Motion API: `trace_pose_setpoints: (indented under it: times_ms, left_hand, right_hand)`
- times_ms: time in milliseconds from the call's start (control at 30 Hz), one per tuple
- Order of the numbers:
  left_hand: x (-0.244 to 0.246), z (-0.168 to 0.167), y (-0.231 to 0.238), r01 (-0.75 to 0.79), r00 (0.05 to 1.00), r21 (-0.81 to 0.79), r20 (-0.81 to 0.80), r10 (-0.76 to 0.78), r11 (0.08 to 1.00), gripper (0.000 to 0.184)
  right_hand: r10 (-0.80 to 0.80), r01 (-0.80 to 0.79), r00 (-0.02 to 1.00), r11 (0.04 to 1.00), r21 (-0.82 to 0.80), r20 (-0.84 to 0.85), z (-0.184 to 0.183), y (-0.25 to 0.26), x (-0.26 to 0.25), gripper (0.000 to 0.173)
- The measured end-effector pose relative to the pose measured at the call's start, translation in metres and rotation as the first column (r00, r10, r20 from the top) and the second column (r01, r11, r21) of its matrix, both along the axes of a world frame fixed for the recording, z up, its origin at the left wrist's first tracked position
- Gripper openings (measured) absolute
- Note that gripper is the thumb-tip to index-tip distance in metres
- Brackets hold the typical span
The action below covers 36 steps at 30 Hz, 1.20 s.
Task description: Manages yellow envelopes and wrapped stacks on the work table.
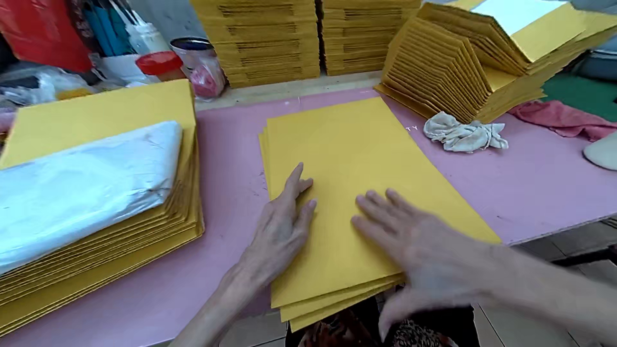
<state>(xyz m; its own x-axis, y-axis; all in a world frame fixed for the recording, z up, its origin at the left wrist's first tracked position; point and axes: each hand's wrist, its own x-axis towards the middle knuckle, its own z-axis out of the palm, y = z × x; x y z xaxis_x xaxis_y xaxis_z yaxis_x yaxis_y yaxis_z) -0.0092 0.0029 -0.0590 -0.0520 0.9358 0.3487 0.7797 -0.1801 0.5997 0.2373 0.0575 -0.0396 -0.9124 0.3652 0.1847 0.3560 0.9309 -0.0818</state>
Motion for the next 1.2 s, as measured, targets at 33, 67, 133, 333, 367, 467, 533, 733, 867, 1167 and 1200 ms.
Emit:
trace_pose_setpoints:
  times_ms: [33,67,133,333,367,467,533,733,867,1167,1200]
  left_hand:
    - [-0.006,0.001,-0.007,-0.024,0.996,0.005,0.088,0.023,1.000,0.056]
    - [-0.009,0.002,-0.015,-0.070,0.988,0.047,0.141,0.063,0.996,0.056]
    - [-0.012,0.004,-0.038,-0.166,0.966,0.146,0.223,0.131,0.975,0.057]
    - [-0.006,-0.006,-0.093,-0.420,0.860,0.374,0.453,0.232,0.827,0.051]
    - [-0.003,-0.007,-0.097,-0.437,0.842,0.381,0.491,0.222,0.815,0.051]
    - [0.015,-0.008,-0.097,-0.453,0.782,0.375,0.604,0.157,0.809,0.045]
    - [0.026,-0.006,-0.091,-0.425,0.742,0.350,0.663,0.100,0.835,0.042]
    - [0.055,0.011,-0.058,-0.120,0.495,-0.005,0.866,0.064,0.993,0.056]
    - [0.062,0.026,-0.035,0.070,0.287,-0.151,0.950,0.125,0.986,0.070]
    - [0.006,0.001,-0.018,-0.175,0.483,-0.131,0.852,0.201,0.976,0.060]
    - [-0.004,0.003,-0.018,-0.201,0.556,-0.152,0.796,0.240,0.968,0.064]
  right_hand:
    - [0.027,-0.028,1.000,0.997,0.068,0.014,-0.006,-0.014,-0.008,0.113]
    - [0.035,-0.036,0.999,0.983,0.177,0.008,-0.013,-0.022,-0.015,0.108]
    - [0.045,-0.037,0.999,0.931,0.362,-0.011,-0.024,-0.028,-0.023,0.086]
    - [0.209,-0.163,0.978,0.792,0.588,-0.012,-0.019,-0.028,-0.020,0.033]
    - [0.234,-0.163,0.972,0.778,0.607,-0.039,-0.014,-0.025,-0.021,0.031]
    - [0.297,-0.104,0.935,0.753,0.650,-0.194,0.019,-0.012,-0.023,0.027]
    - [0.292,-0.005,0.891,0.773,0.634,-0.349,0.058,0.001,-0.021,0.021]
    - [-0.113,0.450,0.451,0.885,0.116,-0.885,0.143,0.036,0.008,0.024]
    - [-0.448,0.236,-0.099,0.857,-0.458,-0.889,0.118,0.037,0.008,0.028]
    - [-0.958,-0.334,-0.120,0.287,-0.898,-0.262,0.011,-0.015,-0.004,0.027]
    - [-0.986,-0.396,-0.033,0.164,-0.904,-0.164,0.005,-0.020,0.001,0.025]
